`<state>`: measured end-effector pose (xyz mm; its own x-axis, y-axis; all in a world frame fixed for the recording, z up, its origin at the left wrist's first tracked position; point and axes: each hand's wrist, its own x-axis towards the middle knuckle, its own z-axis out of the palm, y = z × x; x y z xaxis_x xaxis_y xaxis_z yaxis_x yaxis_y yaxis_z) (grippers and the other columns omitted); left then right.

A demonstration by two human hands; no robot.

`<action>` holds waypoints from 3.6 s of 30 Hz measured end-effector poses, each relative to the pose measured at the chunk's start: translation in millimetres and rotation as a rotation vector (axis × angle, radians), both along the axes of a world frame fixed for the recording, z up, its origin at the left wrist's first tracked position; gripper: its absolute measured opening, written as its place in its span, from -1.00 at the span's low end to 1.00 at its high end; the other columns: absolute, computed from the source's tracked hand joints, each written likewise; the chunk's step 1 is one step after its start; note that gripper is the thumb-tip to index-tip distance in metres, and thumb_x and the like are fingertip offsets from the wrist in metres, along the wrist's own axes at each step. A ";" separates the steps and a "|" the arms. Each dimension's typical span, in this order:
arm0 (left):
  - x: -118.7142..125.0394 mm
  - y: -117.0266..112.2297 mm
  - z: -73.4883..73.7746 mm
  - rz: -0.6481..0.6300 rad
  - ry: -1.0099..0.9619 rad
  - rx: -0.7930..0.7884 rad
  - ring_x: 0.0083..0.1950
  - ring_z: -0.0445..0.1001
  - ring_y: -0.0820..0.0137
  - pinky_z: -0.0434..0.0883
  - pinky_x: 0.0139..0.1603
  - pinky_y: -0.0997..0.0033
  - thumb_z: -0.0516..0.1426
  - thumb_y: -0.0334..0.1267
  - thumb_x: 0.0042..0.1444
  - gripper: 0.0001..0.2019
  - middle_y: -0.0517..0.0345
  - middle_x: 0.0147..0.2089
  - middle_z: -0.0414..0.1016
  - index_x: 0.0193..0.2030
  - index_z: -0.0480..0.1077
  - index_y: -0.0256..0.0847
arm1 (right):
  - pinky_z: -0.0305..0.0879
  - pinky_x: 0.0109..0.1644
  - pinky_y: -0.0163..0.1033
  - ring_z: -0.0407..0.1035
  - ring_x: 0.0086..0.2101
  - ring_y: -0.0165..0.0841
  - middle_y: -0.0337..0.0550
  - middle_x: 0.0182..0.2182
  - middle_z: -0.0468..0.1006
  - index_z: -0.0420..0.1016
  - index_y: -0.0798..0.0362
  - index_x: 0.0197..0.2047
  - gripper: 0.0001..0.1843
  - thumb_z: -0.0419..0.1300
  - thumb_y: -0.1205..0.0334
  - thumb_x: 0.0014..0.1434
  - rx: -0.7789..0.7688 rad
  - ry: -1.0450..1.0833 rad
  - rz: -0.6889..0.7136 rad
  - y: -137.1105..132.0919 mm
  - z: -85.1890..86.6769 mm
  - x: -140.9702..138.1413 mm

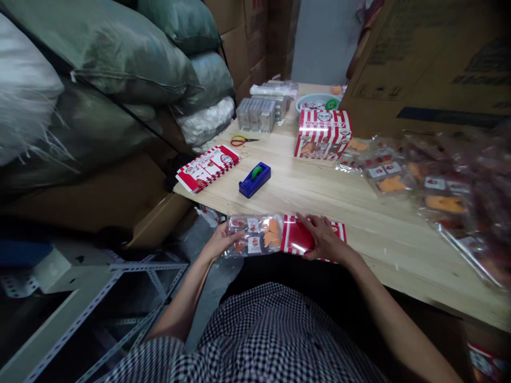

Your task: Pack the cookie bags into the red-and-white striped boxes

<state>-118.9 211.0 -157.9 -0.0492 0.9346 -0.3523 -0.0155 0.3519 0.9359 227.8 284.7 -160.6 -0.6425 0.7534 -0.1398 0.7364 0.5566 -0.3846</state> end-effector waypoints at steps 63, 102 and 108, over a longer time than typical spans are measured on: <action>163.3 58.0 109.1 -0.516 -0.080 0.486 0.22 0.38 0.19 0.21 0.34 0.17 0.19 -0.19 0.22 -0.15 -0.02 0.25 0.36 0.52 -0.23 -0.04 | 0.34 0.07 -0.10 0.45 -0.05 -0.20 -0.11 0.00 0.55 0.41 -0.09 0.19 -0.53 0.14 -0.08 0.29 -0.129 1.469 -0.908 -60.3 79.4 0.8; 188.6 75.6 83.2 -0.182 -0.391 0.263 -0.27 0.54 0.32 0.40 -0.25 0.43 0.15 -0.21 0.11 -0.67 0.13 -0.27 0.62 -0.02 0.53 -0.31 | 0.38 -0.16 -0.24 0.50 -0.29 -0.30 -0.25 -0.32 0.65 0.58 0.00 -0.12 -0.71 0.33 0.23 0.02 -0.441 1.627 -0.837 -34.1 100.9 11.8; 171.8 44.9 68.0 -0.264 -0.474 -0.025 -0.30 0.56 0.30 0.43 -0.23 0.38 0.19 -0.20 0.07 -0.62 0.07 -0.23 0.63 0.03 0.49 -0.25 | 0.46 -0.14 -0.05 0.55 -0.21 -0.15 -0.14 -0.19 0.66 0.53 -0.06 0.02 -0.59 0.28 0.01 0.11 -0.654 1.420 -0.868 -73.6 74.7 13.5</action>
